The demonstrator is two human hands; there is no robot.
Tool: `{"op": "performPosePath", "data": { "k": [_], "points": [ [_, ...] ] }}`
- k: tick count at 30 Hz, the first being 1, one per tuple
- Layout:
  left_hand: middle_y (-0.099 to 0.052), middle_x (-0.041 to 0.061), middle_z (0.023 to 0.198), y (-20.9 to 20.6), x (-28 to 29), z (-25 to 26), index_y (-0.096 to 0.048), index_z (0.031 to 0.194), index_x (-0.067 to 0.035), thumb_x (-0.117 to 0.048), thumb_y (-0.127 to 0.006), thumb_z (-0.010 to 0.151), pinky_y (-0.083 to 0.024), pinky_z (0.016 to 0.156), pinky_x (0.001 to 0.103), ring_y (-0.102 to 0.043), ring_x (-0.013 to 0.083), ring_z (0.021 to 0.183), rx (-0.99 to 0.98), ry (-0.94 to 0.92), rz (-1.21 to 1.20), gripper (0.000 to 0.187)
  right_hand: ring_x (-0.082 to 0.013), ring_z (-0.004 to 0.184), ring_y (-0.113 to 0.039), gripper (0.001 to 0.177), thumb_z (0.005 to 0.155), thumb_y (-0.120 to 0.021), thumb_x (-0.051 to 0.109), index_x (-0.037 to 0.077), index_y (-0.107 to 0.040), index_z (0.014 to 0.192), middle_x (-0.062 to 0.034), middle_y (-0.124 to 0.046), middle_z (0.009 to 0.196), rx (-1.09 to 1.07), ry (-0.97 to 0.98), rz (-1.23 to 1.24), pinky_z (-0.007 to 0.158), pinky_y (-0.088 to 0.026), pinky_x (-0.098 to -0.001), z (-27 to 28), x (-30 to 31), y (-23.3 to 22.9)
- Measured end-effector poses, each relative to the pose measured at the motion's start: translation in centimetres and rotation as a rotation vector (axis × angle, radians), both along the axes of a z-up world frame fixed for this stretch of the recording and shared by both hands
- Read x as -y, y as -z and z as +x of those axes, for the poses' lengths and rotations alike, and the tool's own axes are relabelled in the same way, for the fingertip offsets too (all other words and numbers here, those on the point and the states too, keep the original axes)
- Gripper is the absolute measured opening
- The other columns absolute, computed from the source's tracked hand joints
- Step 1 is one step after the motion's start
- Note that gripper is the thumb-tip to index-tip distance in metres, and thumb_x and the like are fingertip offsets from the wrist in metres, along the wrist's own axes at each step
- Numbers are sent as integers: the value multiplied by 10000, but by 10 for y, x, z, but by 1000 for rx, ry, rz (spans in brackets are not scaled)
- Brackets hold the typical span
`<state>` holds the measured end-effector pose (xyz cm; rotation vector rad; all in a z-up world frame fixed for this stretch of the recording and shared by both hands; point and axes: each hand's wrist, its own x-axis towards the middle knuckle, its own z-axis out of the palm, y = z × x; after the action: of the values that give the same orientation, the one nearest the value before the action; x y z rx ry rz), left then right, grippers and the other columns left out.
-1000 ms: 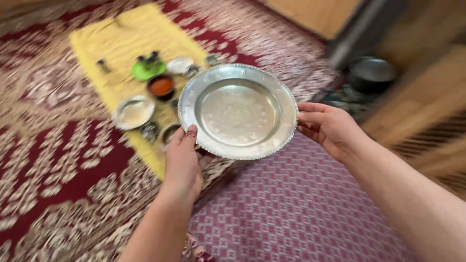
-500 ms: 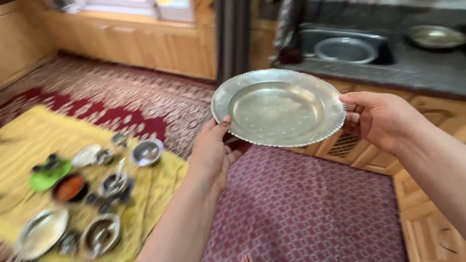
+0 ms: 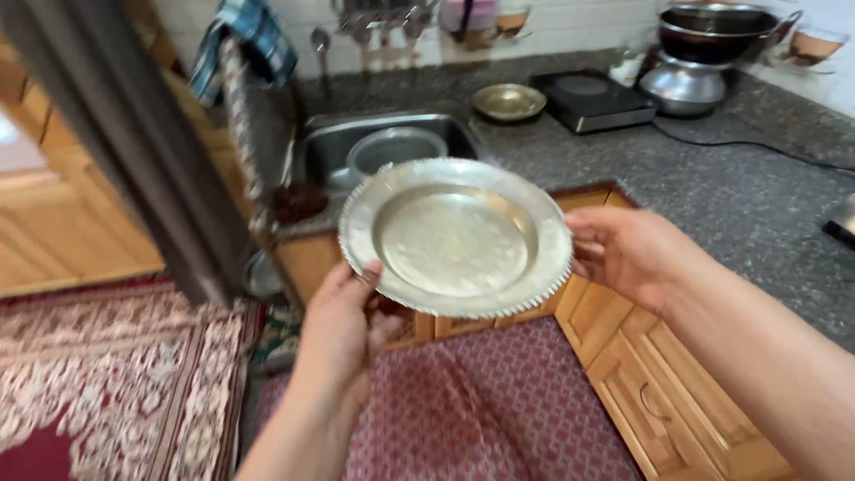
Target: Clearing used dishes and utensils from a floor-level dining area to a kitchen counter.
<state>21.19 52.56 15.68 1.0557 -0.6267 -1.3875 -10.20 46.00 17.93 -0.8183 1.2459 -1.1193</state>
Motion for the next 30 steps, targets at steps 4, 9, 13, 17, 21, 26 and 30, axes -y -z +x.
{"op": "performPosePath", "data": {
  "k": [4,9,13,17,21,26,30],
  "points": [
    [-706,61,996,-4,38,-46,-652,1213,-122,-230,-590,981,-629,815,359,-676,166,826,-43,89,157,263,-176,934,-667,164,949,-600,199,75,-694,1000,-31,-735,979,-4,25,12,848,-511,-358,-52,33,21],
    [-648,38,952,5,101,-87,-665,1229,-128,-183,-600,954,-607,814,369,-562,159,754,-29,189,174,289,-165,983,-656,167,961,-582,197,76,-676,1026,-22,-715,1028,-49,130,123,895,-517,-370,-103,78,18],
    [-667,36,972,-25,134,-116,-645,1203,-113,-165,-590,957,-592,837,362,-581,149,776,-75,163,183,258,-170,962,-660,206,972,-550,231,72,-673,1012,-23,-718,1013,-3,41,75,877,-515,-363,-140,137,8],
    [-656,41,976,-38,161,-118,-656,1207,-109,-180,-598,985,-596,845,354,-587,146,793,-60,132,146,240,-177,958,-662,253,997,-517,238,63,-693,1048,-35,-714,1025,-17,-2,24,896,-528,-367,-137,180,-15],
    [-668,33,1006,-19,201,-104,-650,1190,-81,-151,-572,989,-614,852,374,-587,172,813,-74,97,126,226,-172,946,-667,266,997,-504,251,69,-692,1044,-31,-717,1011,70,-80,9,879,-551,-369,-130,218,-18],
    [-727,73,1033,-25,236,-98,-620,1152,-96,-143,-549,978,-589,842,369,-698,208,883,-54,55,143,194,-176,913,-677,234,980,-550,213,44,-696,1047,-47,-706,1001,73,-100,16,828,-579,-354,-118,281,7],
    [-721,59,1062,-10,269,-88,-615,1186,-131,-164,-539,989,-582,839,371,-688,189,887,-17,45,137,214,-181,886,-684,179,967,-586,196,47,-666,1026,-65,-712,960,67,-114,40,810,-575,-338,-112,329,30]
  ]
}}
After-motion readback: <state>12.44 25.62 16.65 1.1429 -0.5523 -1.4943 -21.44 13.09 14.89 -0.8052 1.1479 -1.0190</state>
